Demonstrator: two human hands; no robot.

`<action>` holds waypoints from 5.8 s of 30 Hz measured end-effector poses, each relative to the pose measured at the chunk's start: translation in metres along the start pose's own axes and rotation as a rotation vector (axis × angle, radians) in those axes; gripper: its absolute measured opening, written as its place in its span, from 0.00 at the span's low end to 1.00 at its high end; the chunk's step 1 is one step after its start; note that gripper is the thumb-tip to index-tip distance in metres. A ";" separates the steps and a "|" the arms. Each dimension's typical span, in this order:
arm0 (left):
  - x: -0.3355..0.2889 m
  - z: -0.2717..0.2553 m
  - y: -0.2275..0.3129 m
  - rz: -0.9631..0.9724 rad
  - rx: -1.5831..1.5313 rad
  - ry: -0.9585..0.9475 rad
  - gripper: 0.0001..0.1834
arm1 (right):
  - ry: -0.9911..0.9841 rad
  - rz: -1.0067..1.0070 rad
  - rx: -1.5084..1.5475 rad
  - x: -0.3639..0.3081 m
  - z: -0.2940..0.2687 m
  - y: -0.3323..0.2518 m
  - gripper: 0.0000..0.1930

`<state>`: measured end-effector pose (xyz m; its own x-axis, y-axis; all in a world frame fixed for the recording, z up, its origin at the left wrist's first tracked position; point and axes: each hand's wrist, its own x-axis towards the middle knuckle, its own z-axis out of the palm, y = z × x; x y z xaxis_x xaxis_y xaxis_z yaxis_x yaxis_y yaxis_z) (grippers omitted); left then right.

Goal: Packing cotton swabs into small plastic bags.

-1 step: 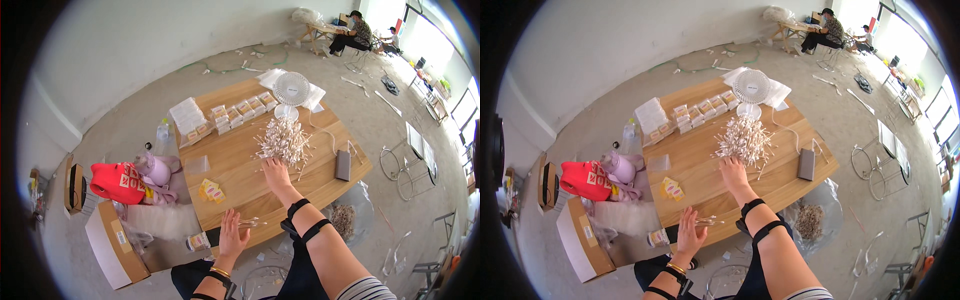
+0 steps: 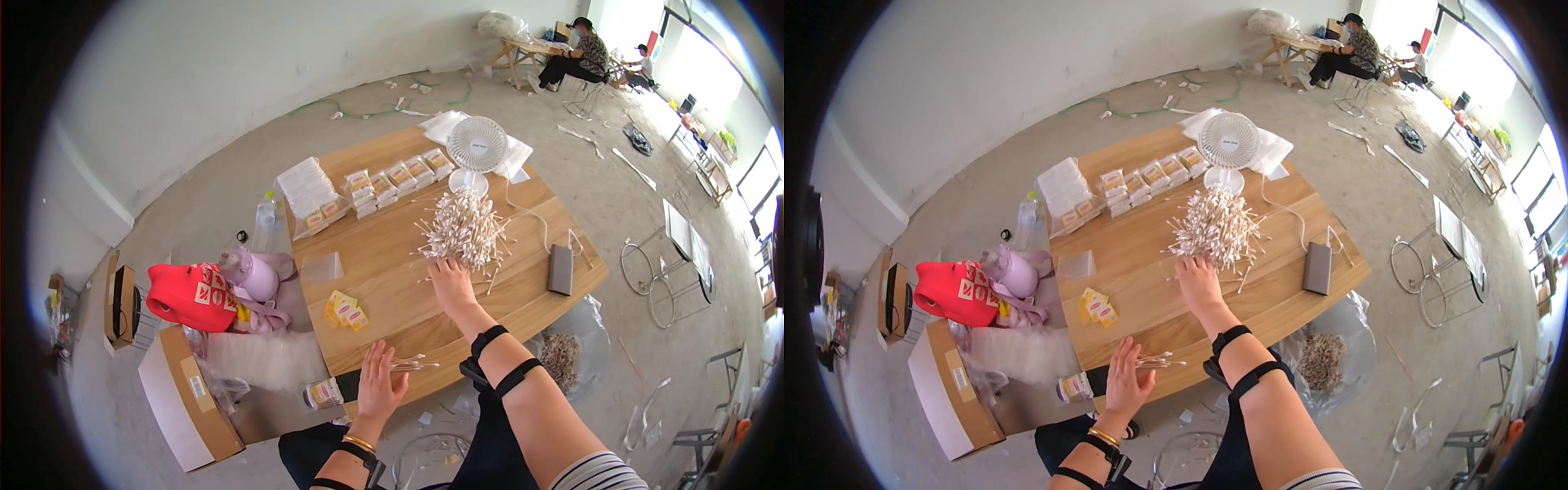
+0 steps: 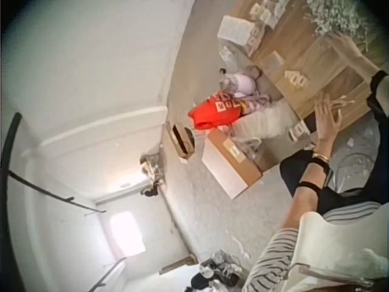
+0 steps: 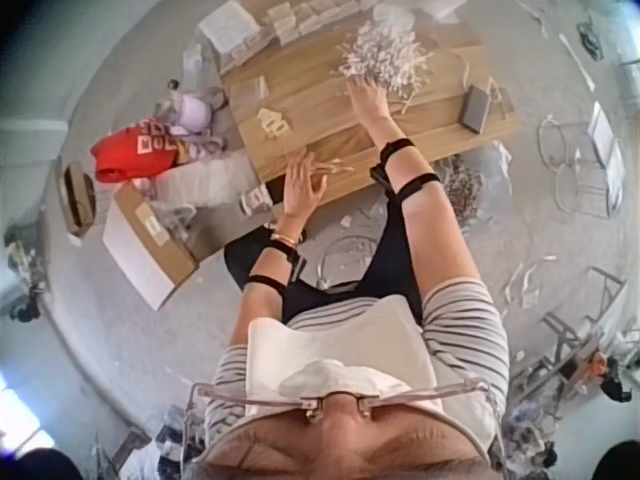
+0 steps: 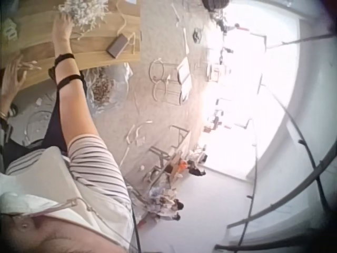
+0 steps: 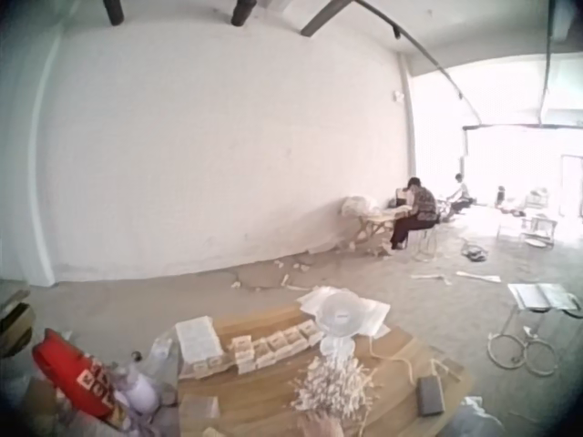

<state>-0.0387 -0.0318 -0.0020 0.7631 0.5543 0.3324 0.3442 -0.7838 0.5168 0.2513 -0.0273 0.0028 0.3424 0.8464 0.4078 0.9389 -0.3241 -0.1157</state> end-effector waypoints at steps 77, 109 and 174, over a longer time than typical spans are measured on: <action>0.008 -0.009 0.008 -0.103 0.099 -0.112 0.40 | -0.021 0.660 0.082 -0.050 -0.031 0.033 0.09; 0.004 -0.005 0.001 -0.086 0.104 -0.109 0.43 | -0.012 0.082 0.645 -0.095 -0.035 -0.067 0.04; -0.021 -0.021 0.014 -0.236 -0.171 -0.018 0.45 | 0.186 0.445 0.950 -0.121 -0.041 -0.105 0.09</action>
<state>-0.0613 -0.0487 0.0145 0.6829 0.7096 0.1733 0.4176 -0.5739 0.7044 0.1104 -0.1131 0.0030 0.7260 0.6292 0.2774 0.3996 -0.0576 -0.9149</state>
